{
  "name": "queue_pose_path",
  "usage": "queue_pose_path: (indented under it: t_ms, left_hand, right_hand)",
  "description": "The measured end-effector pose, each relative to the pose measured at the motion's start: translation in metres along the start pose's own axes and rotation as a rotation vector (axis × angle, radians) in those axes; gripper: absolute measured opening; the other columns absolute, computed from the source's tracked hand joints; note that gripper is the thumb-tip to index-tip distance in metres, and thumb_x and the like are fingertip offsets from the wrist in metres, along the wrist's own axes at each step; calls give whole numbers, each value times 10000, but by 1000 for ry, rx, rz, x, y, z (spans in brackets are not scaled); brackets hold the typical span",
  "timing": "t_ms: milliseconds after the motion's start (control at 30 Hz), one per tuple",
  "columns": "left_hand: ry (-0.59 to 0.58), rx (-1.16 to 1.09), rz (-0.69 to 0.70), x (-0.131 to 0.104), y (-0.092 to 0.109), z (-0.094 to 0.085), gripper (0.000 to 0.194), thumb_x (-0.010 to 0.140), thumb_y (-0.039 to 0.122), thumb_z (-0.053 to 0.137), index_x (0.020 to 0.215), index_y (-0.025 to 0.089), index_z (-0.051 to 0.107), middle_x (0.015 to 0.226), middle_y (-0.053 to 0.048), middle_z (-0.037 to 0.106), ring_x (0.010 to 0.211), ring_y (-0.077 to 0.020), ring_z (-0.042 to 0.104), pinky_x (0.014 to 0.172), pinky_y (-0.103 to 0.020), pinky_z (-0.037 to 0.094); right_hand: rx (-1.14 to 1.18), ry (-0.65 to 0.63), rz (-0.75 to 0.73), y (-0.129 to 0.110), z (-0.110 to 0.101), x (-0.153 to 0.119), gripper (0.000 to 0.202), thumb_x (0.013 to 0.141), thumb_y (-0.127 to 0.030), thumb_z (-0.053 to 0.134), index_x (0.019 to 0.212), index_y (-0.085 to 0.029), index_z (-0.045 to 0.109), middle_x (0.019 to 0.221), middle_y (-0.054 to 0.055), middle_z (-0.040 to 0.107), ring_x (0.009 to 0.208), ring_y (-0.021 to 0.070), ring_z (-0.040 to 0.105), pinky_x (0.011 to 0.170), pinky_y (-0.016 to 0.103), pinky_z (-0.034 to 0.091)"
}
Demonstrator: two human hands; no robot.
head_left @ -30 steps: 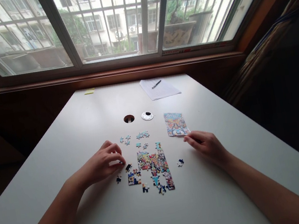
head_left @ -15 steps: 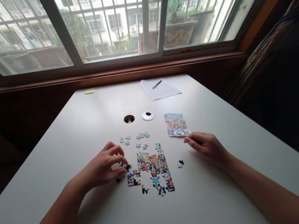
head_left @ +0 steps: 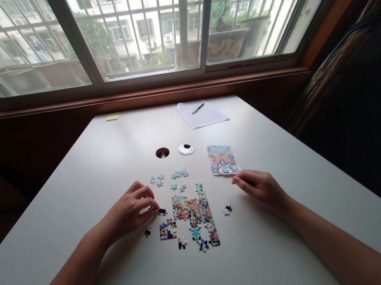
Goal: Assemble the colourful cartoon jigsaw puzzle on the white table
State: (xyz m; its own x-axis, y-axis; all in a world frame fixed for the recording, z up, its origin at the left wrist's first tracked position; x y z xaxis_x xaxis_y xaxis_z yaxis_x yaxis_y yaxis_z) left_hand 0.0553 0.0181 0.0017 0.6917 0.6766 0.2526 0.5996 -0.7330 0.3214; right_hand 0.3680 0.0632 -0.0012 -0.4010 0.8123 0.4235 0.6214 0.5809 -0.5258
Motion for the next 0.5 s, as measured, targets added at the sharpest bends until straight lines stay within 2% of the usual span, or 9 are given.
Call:
queue_pose_path:
  t_ms: [133,300,500]
  left_hand:
    - [31,4,9,0,2,-7,86,903,197,656,941,247,715,971,-54,635,970,-215,516,806,-329,464]
    - [9,-5,9,0,6,-8,105,900,179,643,950,244,707,973,-52,634,975,-216,515,810,-331,470]
    - [-15,-12,-1,1,7,-4,83,905,194,642,929,249,699,972,-48,630,981,-218,502,809,-328,471]
  right_hand:
    - [4,0,-3,0,0,0,230,987,-321,537,857,-191,676,774,32,668,689,159,612,656,263,453]
    - [24,-11,-17,-4,0,0,229,984,-309,541,834,-191,667,744,22,643,631,139,563,618,253,427]
    - [25,-57,-79,-17,5,-4,281,980,-291,540,724,-188,596,638,-15,506,558,114,431,572,253,358]
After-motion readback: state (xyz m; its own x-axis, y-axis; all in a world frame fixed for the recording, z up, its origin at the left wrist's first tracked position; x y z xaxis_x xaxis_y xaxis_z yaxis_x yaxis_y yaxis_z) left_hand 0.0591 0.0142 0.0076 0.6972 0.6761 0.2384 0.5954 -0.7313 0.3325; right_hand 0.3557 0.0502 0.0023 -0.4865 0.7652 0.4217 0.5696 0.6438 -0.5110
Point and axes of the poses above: each hand's wrist, its own x-axis towards the middle knuckle, its own z-axis out of the palm, y = z × x, the point moved 10 cm from there along x, towards the middle knuckle
